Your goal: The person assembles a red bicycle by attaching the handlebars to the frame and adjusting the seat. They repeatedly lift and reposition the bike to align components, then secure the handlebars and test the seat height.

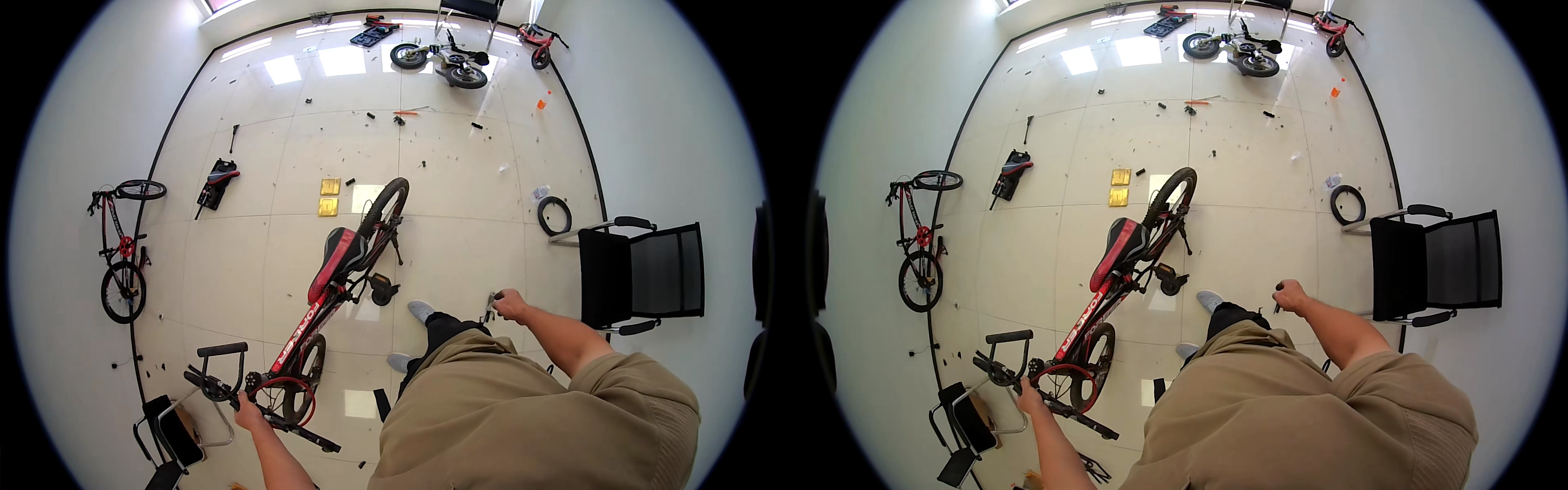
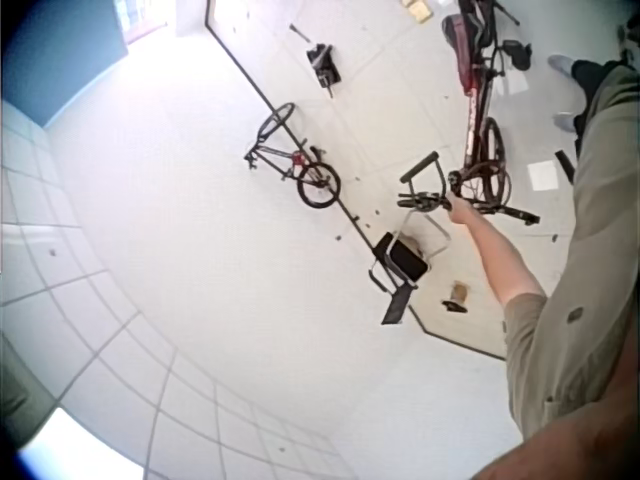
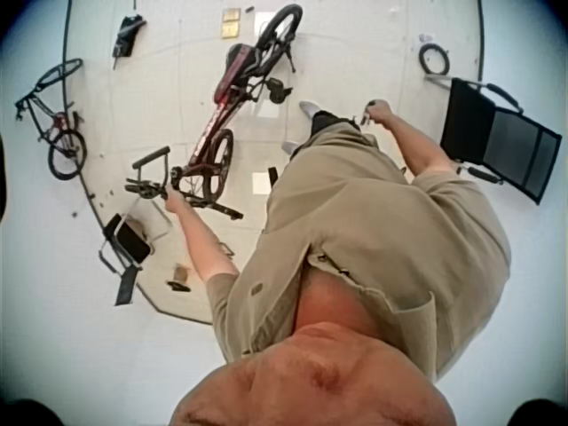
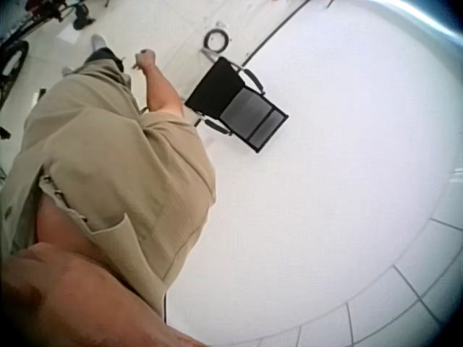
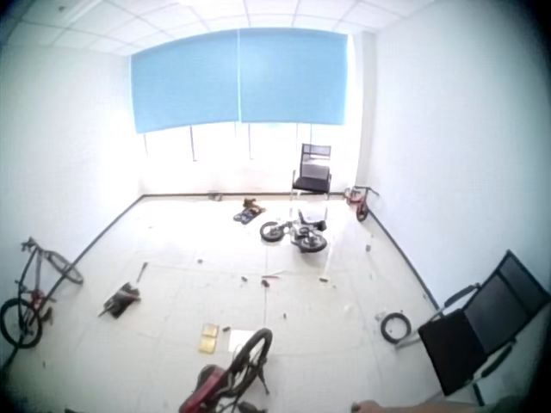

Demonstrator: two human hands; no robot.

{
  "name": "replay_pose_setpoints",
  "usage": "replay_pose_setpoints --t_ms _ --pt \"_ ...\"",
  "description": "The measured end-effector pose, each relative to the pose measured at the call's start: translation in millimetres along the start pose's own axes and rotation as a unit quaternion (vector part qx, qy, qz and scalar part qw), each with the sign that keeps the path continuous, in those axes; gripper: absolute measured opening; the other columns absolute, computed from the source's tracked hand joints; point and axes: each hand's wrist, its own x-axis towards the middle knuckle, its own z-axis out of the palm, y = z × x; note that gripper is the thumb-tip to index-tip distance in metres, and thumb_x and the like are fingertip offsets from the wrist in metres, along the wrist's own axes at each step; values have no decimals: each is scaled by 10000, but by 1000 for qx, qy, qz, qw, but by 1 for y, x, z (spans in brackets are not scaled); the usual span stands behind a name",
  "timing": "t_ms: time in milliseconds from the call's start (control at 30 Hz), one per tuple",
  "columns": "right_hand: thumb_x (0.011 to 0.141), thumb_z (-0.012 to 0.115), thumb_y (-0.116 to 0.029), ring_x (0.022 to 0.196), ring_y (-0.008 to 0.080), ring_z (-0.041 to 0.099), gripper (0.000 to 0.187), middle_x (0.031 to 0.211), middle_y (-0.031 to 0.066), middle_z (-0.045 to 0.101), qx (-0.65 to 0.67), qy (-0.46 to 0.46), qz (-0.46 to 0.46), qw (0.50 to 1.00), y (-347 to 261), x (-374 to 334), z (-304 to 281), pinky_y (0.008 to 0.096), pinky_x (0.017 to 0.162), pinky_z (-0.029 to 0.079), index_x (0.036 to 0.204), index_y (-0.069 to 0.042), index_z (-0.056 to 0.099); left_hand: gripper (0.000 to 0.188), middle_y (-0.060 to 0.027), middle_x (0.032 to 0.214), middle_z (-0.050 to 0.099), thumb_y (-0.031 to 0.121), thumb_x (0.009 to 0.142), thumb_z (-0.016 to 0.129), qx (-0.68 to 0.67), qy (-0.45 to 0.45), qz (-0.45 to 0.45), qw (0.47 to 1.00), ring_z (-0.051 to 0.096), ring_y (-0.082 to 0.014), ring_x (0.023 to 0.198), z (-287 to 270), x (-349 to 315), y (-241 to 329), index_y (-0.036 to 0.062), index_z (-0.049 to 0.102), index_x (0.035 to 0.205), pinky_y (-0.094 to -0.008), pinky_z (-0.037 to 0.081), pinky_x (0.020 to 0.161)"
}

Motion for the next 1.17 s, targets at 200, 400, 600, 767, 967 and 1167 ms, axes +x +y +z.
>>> replay_pose_setpoints --t_ms 200,400,600,767,967,1167 --pt "859 637 -121 805 257 724 481 1015 218 743 -11 8 -40 999 -23 1 17 382 687 596 1284 101 668 390 -133 1028 760 274 951 764 -51 -18 -11 998 716 -227 871 -14 -27 -29 -79 738 1115 -364 568 763" --pt "839 648 -211 1128 378 702 510 1206 290 717 -52 -31 -44 997 -46 -2 24 431 976 566 1254 81 697 372 -137 1050 752 237 972 748 -91 -1 -2 996 707 -220 872 -24 -77 -39 -101 721 1126 -355 567 769" --pt "847 643 -117 809 260 743 491 1011 229 756 -73 -18 -90 993 -33 22 34 378 721 602 1277 118 666 369 -137 1045 744 234 971 751 -87 0 -9 996 692 -225 889 -31 -97 -37 -101 714 1124 -365 551 804" --pt "854 641 -112 774 238 728 494 950 200 753 -55 -16 -97 994 -35 38 35 370 686 596 1290 120 656 368 -133 1030 741 237 967 753 -105 -7 -3 994 689 -226 885 -26 -101 -32 -101 709 1106 -365 552 807" --pt "862 632 -105 772 242 725 497 952 201 749 -77 -33 -102 991 -39 40 27 373 655 583 1300 130 640 363 -153 1013 745 222 960 758 -100 11 8 995 704 -237 847 -27 -105 -38 -107 704 1101 -368 562 760" --pt "895 627 -125 798 252 729 472 997 203 744 -34 -89 -91 991 -105 28 45 371 620 584 1309 102 640 398 -165 978 761 254 928 779 -103 79 27 991 713 -256 833 -65 -91 -47 -113 714 1067 -392 560 766"
